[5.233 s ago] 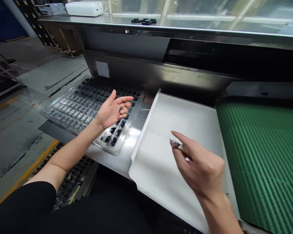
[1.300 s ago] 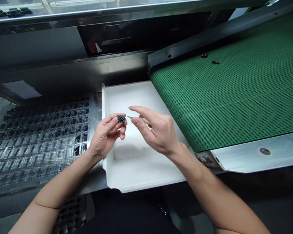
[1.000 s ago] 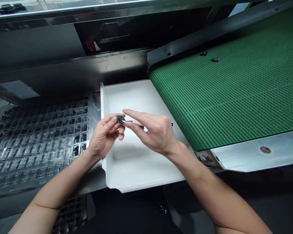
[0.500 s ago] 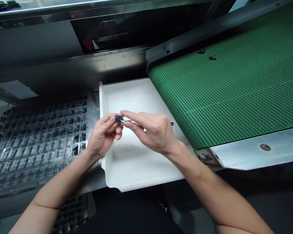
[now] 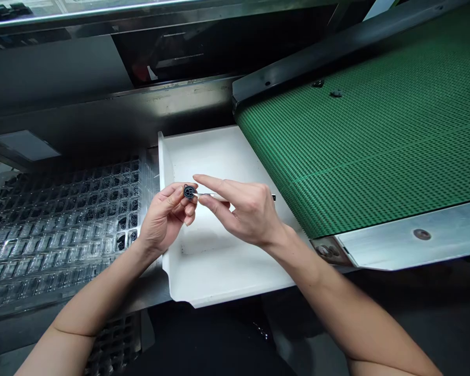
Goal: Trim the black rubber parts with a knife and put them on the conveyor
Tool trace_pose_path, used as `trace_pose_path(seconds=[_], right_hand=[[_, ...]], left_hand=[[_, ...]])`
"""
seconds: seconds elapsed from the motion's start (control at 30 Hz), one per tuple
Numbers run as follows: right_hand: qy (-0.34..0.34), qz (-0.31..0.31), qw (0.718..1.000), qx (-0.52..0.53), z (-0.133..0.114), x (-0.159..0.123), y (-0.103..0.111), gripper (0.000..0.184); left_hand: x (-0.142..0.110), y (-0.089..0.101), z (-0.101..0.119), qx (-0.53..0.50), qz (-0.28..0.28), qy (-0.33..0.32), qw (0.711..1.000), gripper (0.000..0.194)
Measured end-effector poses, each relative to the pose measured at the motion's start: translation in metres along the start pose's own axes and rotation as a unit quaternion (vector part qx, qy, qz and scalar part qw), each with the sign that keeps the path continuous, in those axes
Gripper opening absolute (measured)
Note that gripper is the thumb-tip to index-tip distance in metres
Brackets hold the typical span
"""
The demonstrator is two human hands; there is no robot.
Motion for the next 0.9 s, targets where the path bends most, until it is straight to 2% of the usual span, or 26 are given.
trace_pose_path(seconds=[0.4,0.9], right_hand=[[0.005,-0.015,1.0,-0.014,0.0011,-0.0021,-0.0031,0.029],[-0.007,-0.024,0.999,0.034,0.0022,-0.0007,-0.0027,0.028]], left_hand=[[0.0002,0.0023,-0.0024,-0.013,-0.006,0.009,1.0,0.022],[-0.0001,0.0023,-0.0029,-0.002,0.001,0.018,1.0,0.025]])
Point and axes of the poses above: each hand's wrist, its own x-axis towards the middle knuckle, its own y-axis out of the back of the hand, z = x × y, the point moved 8 cm from there along x, towards the middle knuckle, and after that the axes turned 5 degrees about -y, right-handed, at the moved point
